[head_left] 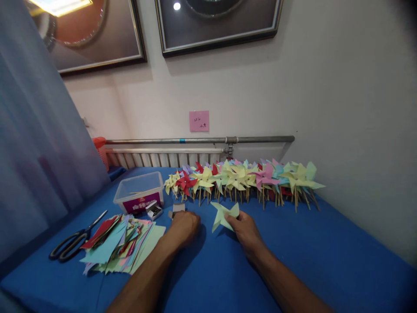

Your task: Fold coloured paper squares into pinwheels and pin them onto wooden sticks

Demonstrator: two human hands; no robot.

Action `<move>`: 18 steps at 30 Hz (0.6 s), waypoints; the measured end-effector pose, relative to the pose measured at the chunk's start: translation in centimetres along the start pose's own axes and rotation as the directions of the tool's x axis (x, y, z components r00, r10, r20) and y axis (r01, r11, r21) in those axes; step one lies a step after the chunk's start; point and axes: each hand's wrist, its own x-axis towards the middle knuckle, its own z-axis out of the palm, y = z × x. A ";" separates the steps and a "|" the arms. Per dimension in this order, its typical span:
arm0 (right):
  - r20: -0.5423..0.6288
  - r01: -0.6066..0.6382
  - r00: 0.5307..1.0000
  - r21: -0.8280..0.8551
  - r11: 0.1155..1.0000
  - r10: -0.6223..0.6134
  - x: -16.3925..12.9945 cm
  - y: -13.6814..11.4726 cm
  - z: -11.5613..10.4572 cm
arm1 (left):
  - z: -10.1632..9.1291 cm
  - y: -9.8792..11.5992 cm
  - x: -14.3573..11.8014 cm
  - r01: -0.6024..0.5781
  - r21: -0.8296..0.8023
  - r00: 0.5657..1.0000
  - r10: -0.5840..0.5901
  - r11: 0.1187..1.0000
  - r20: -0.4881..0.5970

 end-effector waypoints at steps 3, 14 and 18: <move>-0.005 -0.008 1.000 0.012 1.000 0.008 0.0 -0.1 0.1 | -0.5 -1.3 0.0 0.063 -0.045 0.998 -0.064 0.997 -0.020; 0.003 -0.020 1.000 0.009 1.000 0.020 -0.6 -0.5 0.1 | 0.0 -1.9 0.5 0.094 0.089 0.996 -0.094 0.992 0.001; 0.008 -0.012 1.000 0.003 1.000 0.012 -0.5 -0.5 0.1 | -0.6 -4.0 0.4 0.205 0.084 0.979 -0.205 0.975 -0.013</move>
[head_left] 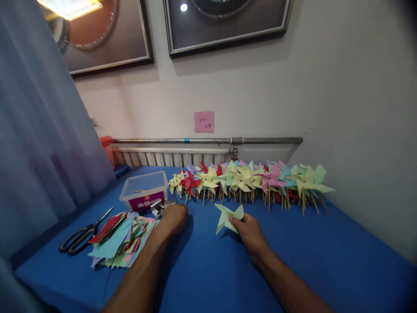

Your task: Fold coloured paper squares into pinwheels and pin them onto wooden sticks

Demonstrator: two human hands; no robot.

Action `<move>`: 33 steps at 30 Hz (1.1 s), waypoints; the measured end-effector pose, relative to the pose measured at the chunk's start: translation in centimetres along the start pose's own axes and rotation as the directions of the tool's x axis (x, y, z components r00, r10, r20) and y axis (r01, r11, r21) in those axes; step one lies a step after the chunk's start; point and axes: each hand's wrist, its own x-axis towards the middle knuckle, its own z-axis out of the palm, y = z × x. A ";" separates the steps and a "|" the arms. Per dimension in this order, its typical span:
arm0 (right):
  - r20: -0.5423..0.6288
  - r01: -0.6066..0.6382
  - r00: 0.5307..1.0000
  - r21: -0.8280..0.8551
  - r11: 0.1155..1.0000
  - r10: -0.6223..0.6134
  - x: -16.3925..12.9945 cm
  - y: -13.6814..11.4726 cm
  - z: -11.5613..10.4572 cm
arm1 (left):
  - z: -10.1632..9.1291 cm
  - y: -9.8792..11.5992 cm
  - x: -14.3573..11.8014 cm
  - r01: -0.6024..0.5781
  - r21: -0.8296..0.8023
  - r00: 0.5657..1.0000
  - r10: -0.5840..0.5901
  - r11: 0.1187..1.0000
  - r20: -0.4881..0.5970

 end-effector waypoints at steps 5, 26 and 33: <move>-0.016 0.010 1.000 0.002 1.000 -0.010 0.3 0.0 -0.1 | 0.0 1.3 -0.7 -0.233 -0.217 0.972 0.231 0.948 -0.036; -0.018 0.002 1.000 0.015 1.000 -0.001 0.5 0.3 0.1 | 1.6 2.5 0.1 -0.177 -0.444 0.964 0.246 0.878 0.101; -0.021 0.007 1.000 0.016 1.000 -0.006 0.4 0.2 -0.1 | 0.9 2.9 -0.6 -0.178 -0.382 0.974 0.218 0.907 0.064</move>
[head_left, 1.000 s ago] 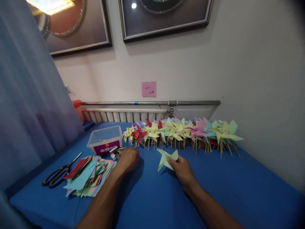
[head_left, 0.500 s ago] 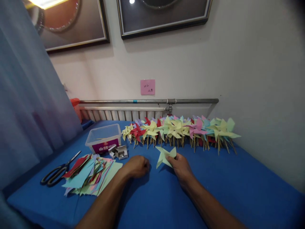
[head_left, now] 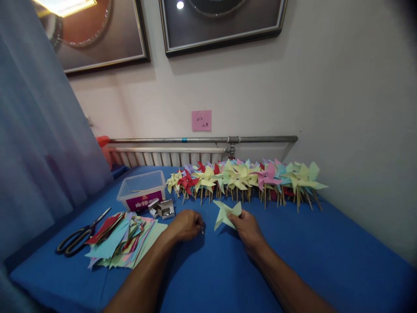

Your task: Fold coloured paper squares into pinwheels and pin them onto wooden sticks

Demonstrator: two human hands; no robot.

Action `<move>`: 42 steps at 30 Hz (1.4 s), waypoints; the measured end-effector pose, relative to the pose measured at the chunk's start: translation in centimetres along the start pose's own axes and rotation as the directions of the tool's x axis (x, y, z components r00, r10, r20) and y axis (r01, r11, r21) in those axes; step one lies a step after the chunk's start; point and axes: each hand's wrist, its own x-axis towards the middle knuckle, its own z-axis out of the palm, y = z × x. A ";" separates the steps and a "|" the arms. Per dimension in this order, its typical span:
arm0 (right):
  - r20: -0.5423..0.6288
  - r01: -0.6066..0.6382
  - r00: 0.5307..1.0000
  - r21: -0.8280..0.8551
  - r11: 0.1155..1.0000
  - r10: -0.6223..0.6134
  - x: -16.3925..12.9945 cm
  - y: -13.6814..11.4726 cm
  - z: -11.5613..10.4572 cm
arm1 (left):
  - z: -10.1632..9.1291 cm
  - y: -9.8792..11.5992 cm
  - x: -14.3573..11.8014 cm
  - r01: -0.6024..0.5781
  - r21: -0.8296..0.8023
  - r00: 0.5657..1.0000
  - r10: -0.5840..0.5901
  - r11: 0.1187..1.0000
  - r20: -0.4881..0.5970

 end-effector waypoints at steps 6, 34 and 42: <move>0.001 0.016 1.000 -0.005 1.000 -0.016 0.0 -0.2 0.0 | 0.1 1.7 -0.9 -0.089 0.141 0.996 0.087 0.986 0.017; -0.002 0.029 1.000 -0.015 0.999 -0.029 0.5 0.4 -0.1 | 0.5 2.0 -0.6 -0.153 0.263 0.988 0.153 0.953 0.019; -0.002 0.024 1.000 -0.024 0.999 -0.024 0.2 0.1 -0.1 | 0.4 1.2 -0.5 -0.147 0.240 0.989 0.148 0.960 0.015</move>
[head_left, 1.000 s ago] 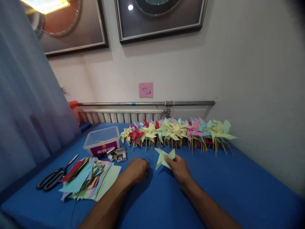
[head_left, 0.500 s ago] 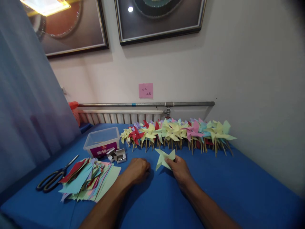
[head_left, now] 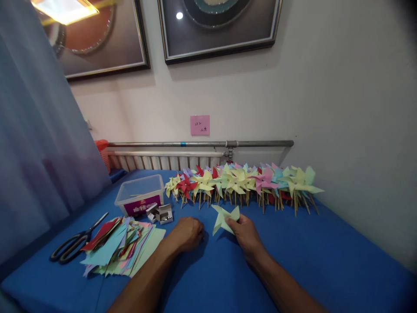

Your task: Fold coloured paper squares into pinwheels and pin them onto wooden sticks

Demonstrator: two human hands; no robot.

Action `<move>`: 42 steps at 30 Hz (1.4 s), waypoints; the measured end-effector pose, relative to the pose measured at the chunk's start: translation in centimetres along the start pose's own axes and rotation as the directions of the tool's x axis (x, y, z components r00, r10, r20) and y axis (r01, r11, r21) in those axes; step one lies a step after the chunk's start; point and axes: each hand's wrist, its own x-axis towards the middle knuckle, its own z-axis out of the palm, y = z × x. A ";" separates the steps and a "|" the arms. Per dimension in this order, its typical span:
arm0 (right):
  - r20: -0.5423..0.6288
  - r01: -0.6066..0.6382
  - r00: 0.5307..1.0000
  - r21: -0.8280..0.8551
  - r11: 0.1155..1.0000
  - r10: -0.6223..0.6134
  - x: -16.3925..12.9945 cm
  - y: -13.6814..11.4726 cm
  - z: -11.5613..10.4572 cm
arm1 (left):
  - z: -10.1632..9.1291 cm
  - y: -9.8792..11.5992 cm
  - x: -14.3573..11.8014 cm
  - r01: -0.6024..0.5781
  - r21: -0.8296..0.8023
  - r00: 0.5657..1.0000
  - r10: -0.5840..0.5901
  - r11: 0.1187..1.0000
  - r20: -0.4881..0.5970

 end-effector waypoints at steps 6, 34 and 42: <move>-0.002 0.014 1.000 -0.004 1.000 -0.014 0.1 0.0 -0.1 | 0.1 -0.4 0.0 0.000 -0.059 0.999 -0.002 0.998 -0.033; 0.006 0.005 1.000 0.024 1.000 -0.005 1.0 1.6 -0.1 | 1.1 0.8 0.8 -0.037 0.179 0.996 0.051 0.983 -0.073; -0.014 0.022 1.000 0.000 1.000 -0.022 1.2 2.0 -0.2 | 0.5 0.6 0.4 0.022 0.021 0.990 -0.018 1.000 -0.142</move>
